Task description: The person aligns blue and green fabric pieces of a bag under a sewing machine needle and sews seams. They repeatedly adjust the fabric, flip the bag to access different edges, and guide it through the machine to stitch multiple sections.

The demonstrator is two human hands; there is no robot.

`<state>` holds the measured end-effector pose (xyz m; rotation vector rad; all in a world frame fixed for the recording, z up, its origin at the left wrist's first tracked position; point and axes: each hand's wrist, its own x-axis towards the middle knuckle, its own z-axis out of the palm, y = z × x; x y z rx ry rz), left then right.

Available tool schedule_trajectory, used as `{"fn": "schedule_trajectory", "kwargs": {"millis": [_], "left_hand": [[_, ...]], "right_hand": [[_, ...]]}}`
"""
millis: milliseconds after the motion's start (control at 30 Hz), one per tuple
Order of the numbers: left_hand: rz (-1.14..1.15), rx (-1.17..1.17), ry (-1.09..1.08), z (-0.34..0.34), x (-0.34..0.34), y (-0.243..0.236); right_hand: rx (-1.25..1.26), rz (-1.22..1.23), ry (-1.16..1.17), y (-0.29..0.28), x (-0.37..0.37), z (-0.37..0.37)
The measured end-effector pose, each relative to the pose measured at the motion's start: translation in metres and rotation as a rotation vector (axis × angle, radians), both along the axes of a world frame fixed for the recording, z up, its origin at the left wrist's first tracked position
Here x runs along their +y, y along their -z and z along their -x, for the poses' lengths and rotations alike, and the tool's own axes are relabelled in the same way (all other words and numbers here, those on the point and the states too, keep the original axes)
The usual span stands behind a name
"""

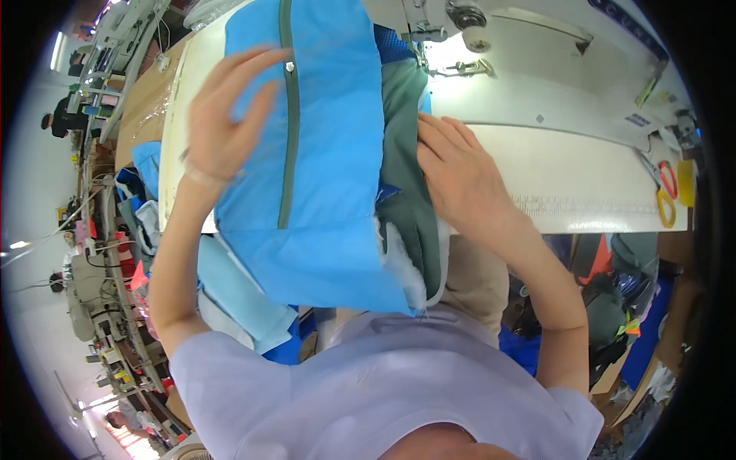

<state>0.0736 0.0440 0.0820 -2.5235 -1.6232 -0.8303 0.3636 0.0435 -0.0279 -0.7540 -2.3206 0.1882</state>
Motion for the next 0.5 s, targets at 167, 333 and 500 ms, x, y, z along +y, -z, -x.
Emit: {"fn": "schedule_trajectory", "kwargs": {"millis": [167, 333, 500], "left_hand": [[0.272, -0.137, -0.817, 0.112, -0.126, 0.012], [0.716, -0.751, -0.828, 0.085, -0.181, 0.051], [0.619, -0.830, -0.549, 0.053, -0.177, 0.054]], "right_hand": [[0.166, -0.048, 0.134, -0.003, -0.002, 0.000], [0.125, -0.096, 0.129, 0.007, 0.001, -0.005], [0.256, 0.038, 0.057, 0.012, -0.009, -0.010]]}}
